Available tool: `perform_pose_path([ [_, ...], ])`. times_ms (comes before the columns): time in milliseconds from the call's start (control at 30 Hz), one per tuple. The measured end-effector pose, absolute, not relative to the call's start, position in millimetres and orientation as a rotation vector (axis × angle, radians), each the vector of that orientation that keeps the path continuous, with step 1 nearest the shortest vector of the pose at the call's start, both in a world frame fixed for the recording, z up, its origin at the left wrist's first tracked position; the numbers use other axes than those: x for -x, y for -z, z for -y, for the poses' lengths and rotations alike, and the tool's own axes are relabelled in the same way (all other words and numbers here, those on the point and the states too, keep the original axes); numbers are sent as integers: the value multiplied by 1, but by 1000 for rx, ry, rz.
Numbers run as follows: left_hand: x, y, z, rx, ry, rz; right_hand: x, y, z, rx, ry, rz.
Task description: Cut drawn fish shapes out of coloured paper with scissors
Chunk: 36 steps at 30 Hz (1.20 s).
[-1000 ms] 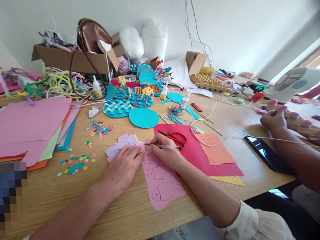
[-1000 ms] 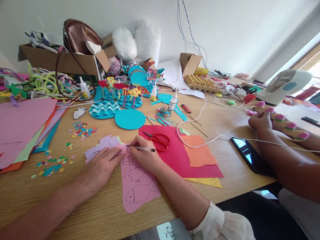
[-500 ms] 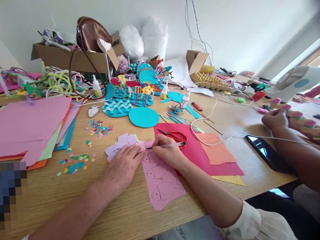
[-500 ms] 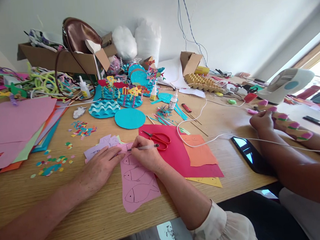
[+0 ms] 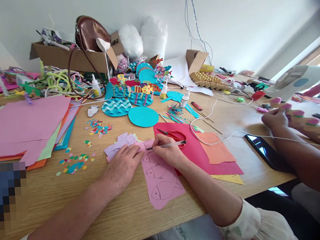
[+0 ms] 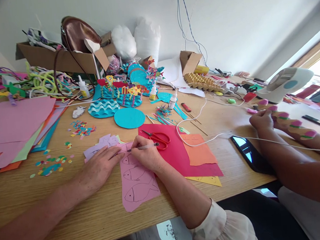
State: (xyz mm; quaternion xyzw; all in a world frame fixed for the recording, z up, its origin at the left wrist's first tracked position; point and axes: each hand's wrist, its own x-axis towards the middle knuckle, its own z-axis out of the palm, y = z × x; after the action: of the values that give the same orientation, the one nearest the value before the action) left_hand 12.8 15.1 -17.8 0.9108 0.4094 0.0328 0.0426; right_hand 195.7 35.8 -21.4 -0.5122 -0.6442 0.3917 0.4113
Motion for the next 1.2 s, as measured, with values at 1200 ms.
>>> perform_pose_path([
  [1200, -11, 28, -16, -2840, -196, -1233, -192, 29, -36, 1293, -868, 1657],
])
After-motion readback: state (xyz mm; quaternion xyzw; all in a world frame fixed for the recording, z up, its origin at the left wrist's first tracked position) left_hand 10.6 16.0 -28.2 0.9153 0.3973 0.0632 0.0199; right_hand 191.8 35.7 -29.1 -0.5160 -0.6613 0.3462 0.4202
